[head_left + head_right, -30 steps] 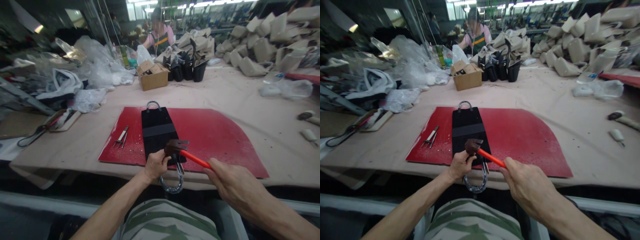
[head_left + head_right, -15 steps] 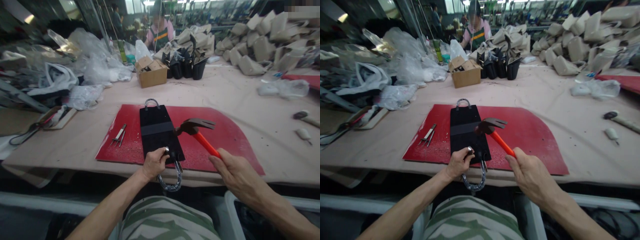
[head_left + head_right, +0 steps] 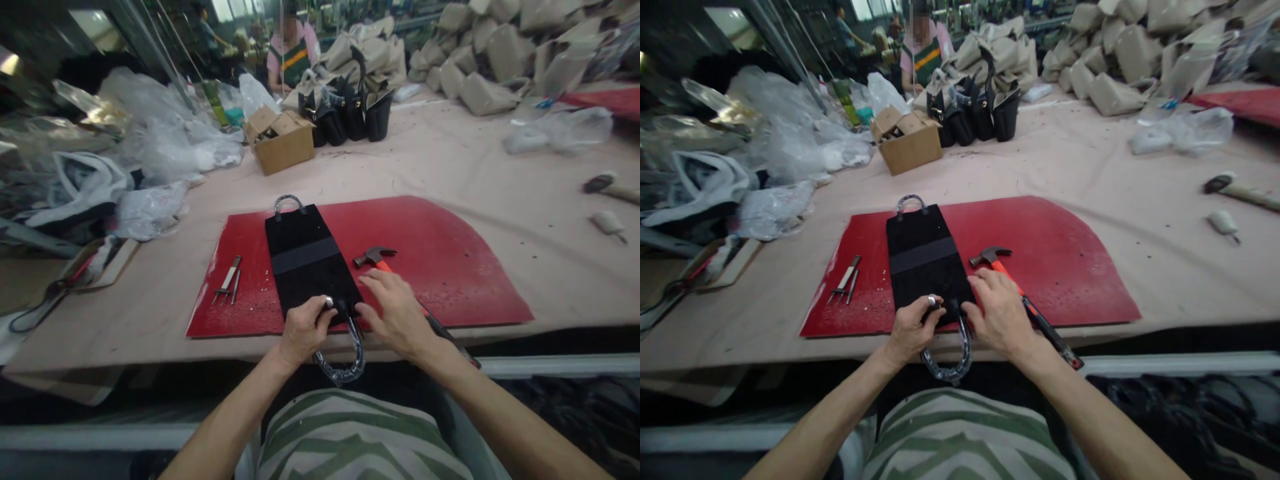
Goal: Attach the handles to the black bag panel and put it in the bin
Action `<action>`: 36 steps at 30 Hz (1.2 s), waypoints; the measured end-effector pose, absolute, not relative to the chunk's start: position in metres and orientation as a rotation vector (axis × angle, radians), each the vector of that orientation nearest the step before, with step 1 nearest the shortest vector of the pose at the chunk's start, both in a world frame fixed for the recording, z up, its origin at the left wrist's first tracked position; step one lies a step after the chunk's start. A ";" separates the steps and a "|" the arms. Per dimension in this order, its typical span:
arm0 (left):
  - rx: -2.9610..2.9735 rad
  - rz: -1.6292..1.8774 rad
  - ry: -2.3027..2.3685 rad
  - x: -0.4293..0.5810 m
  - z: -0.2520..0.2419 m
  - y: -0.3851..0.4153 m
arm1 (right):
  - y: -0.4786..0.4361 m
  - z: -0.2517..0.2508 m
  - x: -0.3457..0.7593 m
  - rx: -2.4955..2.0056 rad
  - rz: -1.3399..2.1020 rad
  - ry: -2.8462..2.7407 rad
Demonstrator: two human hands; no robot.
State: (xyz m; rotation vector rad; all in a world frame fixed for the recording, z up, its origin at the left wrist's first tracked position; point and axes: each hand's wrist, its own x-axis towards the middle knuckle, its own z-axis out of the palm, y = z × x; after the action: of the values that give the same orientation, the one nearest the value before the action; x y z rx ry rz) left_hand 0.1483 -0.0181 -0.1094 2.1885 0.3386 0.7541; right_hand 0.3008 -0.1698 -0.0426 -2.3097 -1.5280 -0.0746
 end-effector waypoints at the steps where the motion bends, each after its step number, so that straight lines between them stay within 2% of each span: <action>1: 2.182 0.745 0.351 0.149 -0.108 -0.018 | -0.163 -0.049 0.292 -2.255 0.016 -1.573; 4: 1.936 0.790 0.526 0.150 -0.104 -0.015 | -0.153 -0.069 0.274 -2.258 0.181 -1.614; 7: 1.453 0.868 0.764 0.147 -0.097 -0.001 | -0.154 -0.079 0.270 -2.255 0.221 -1.589; 10: 1.325 0.892 0.882 0.138 -0.091 0.021 | -0.156 -0.078 0.274 -2.239 0.234 -1.583; 18: 1.697 0.790 1.163 0.107 -0.097 0.064 | -0.152 -0.077 0.272 -2.265 0.240 -1.550; 24: 2.348 0.410 1.446 0.106 -0.088 0.069 | -0.165 -0.083 0.264 -2.279 0.143 -1.566; 26: 2.471 0.390 1.416 0.106 -0.086 0.066 | -0.173 -0.084 0.260 -2.268 0.106 -1.613; 31: 2.731 0.613 1.054 0.095 -0.098 0.051 | -0.185 -0.087 0.256 -2.228 0.031 -1.653; 36: 2.681 0.711 0.806 0.079 -0.120 0.031 | -0.184 -0.091 0.254 -2.217 -0.024 -1.611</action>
State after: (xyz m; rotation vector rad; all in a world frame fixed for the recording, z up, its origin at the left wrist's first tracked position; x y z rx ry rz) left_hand 0.0794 0.0310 -0.1196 2.6810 0.8057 0.7114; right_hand 0.2541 -0.1836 -0.0909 -2.2168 -1.6108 -0.0237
